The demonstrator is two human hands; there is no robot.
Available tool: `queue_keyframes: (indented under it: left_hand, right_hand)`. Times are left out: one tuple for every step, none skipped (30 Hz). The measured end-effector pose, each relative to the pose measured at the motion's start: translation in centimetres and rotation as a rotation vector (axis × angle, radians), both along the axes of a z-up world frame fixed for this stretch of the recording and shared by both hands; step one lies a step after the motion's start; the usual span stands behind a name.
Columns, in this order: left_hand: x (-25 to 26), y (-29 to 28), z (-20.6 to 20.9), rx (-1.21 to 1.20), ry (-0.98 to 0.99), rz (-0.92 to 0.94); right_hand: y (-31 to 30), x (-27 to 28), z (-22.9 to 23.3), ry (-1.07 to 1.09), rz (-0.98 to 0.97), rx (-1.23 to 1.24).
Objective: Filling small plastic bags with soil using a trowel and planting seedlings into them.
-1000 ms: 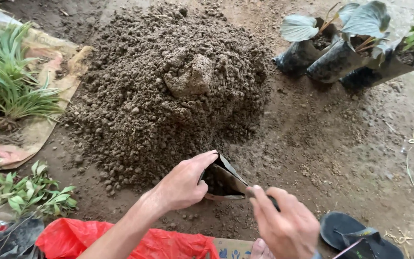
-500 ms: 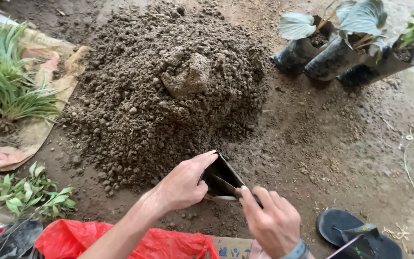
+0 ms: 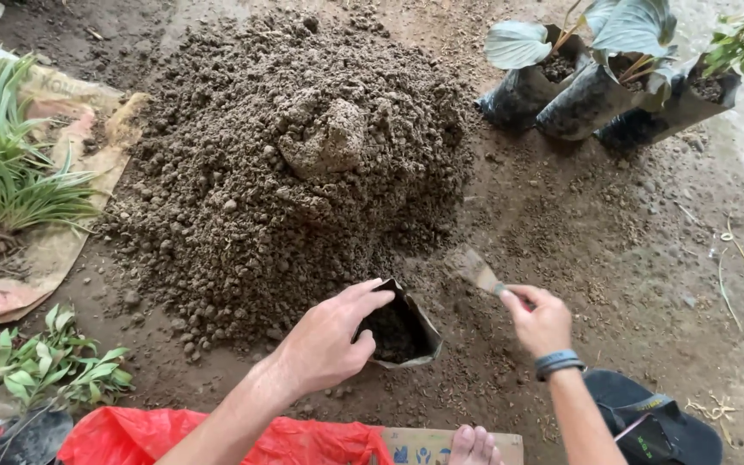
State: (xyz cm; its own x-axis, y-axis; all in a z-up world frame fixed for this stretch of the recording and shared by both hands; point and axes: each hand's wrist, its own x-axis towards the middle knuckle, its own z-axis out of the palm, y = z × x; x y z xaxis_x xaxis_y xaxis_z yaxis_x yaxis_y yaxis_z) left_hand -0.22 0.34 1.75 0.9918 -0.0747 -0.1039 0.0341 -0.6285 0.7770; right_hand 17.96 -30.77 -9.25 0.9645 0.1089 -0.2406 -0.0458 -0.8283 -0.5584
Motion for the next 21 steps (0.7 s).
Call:
queue_keyframes:
  left_hand:
    - [-0.1,-0.1,-0.6,-0.001,-0.002,0.002]
    - [-0.2,-0.2,-1.2,0.065,-0.060,0.042]
    - [-0.2,-0.4,-1.8,0.131,-0.118,0.082]
    - [-0.1,-0.4,-1.9,0.129,-0.113,0.084]
    - [-0.1,-0.5,-1.9,0.203,-0.179,0.088]
    - [0.1,-0.5,-1.9,0.282,-0.246,0.087]
    - [0.2,-0.5,-2.0,0.284,-0.242,0.086]
    - [0.4,-0.5,-2.0,0.283,-0.261,0.083]
    - [0.5,-0.6,-2.0,0.281,-0.280,0.079]
    - [0.7,-0.5,-2.1,0.281,-0.283,0.077]
    - [0.8,-0.5,-2.3,0.261,-0.258,0.083]
    - [0.7,-0.6,-2.4,0.236,-0.227,0.089]
    - [0.7,-0.7,-2.5,0.233,-0.224,0.086]
    - [0.8,-0.7,-2.6,0.209,-0.206,0.099]
    - [0.9,-0.7,-2.7,0.186,-0.187,0.112]
    - [1.1,-0.6,-2.7,0.187,-0.192,0.115]
    - [1.2,-0.6,-2.7,0.183,-0.208,0.121]
    - [1.0,-0.7,-2.7,0.177,-0.214,0.125]
    - [0.9,-0.9,-2.7,0.177,-0.208,0.126]
    - [0.9,-0.9,-2.5,0.165,-0.213,0.130]
    - [1.0,-0.9,-2.4,0.153,-0.219,0.133]
  right_hand:
    - [0.5,-0.1,-0.9,-0.002,0.002,-0.001]
    - [1.0,-0.2,-1.8,-0.004,-0.003,-0.018]
    - [1.4,-0.3,-2.7,-0.005,-0.009,-0.036]
    - [2.5,-0.3,-3.9,-0.001,-0.007,-0.038]
    - [3.5,-0.2,-5.1,-0.062,0.027,-0.018]
    - [4.6,-0.1,-6.3,-0.124,0.058,0.006]
    - [5.0,0.2,-7.1,-0.120,0.057,0.008]
    - [5.3,0.5,-7.9,-0.158,0.023,-0.007]
    - [5.5,0.7,-8.7,-0.196,-0.011,-0.023]
    - [5.7,0.5,-8.1,-0.199,-0.013,-0.022]
    - [5.8,0.2,-7.5,-0.197,0.017,-0.006]
    - [5.7,-0.5,-6.9,-0.190,0.046,0.006]
    - [6.1,-0.6,-6.9,-0.188,0.044,0.002]
    - [6.5,-0.6,-6.8,-0.200,0.065,0.003]
    - [6.9,-0.6,-6.7,-0.212,0.085,0.005]
    - [8.1,-0.1,-6.9,-0.217,0.088,0.006]
    - [9.2,0.4,-7.1,-0.183,0.084,-0.001]
    - [10.1,0.2,-7.5,-0.138,0.080,-0.009]
    - [9.9,0.4,-8.2,-0.132,0.081,-0.009]
    - [9.7,0.6,-8.8,-0.154,0.065,0.033]
    - [9.5,0.8,-9.4,-0.175,0.049,0.076]
